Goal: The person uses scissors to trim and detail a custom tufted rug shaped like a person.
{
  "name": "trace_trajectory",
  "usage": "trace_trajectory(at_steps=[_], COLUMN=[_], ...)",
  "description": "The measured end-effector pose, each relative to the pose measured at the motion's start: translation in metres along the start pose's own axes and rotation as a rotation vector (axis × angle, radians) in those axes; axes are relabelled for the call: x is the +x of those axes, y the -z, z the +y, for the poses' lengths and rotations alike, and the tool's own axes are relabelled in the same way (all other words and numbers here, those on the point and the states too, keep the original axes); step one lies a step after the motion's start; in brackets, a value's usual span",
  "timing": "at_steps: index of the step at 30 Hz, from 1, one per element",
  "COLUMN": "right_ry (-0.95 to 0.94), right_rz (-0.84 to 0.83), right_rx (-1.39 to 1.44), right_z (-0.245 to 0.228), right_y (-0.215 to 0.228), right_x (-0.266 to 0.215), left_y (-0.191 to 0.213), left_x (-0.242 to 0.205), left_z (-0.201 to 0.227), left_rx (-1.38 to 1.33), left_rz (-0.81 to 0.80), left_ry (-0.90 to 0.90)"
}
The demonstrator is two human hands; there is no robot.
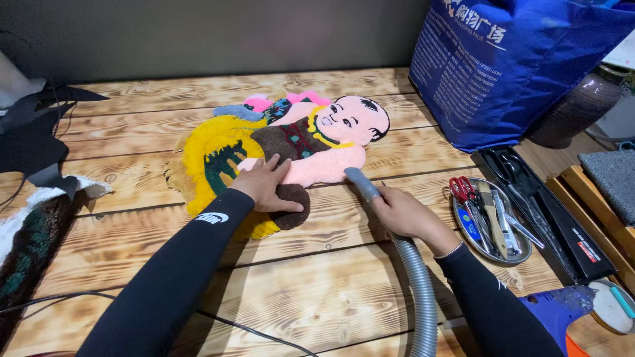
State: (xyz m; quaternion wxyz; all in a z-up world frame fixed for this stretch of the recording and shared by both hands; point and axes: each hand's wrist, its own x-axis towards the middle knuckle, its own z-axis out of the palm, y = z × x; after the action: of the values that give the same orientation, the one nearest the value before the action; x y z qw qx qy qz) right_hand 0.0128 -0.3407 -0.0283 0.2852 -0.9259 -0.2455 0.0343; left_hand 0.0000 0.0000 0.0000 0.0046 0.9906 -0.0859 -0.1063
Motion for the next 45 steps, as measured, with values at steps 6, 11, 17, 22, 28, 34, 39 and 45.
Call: trace_trajectory(at_steps=[6,11,17,22,28,34,39,45], right_ry=[-0.024,-0.124,-0.139,-0.192,-0.346,-0.297,-0.354,-0.279], right_rz=[-0.183,-0.217,-0.246,-0.252,-0.090,-0.036,0.076,0.262], right_rx=[0.028,0.193,0.044,0.025,0.239,0.803,0.999,1.443], right_z=[-0.037,-0.115,-0.090,-0.052,-0.030,-0.002,0.000,0.077], right_y=[-0.025,-0.002,-0.004,0.027,0.057,0.046,0.047,0.051], right_x=[-0.010,-0.021,-0.017,-0.026,-0.019,0.012,0.024,0.063], left_y=[0.014,0.018,0.055,0.083,0.056,0.049,0.035,-0.018], left_x=[-0.034,-0.076,-0.178,-0.279,-0.353,-0.375,-0.382,-0.399], left_z=[-0.019,-0.005,0.002,-0.024,-0.073,-0.084,-0.106,-0.190], left_rx=[0.103,0.179,0.057,0.099,-0.226,-0.437,-0.739,-0.994], left_rz=[-0.109,-0.130,-0.144,-0.321,-0.437,-0.429,-0.319,-0.156], left_ry=[0.068,-0.038,-0.056,0.190,0.355,0.396,0.411,0.374])
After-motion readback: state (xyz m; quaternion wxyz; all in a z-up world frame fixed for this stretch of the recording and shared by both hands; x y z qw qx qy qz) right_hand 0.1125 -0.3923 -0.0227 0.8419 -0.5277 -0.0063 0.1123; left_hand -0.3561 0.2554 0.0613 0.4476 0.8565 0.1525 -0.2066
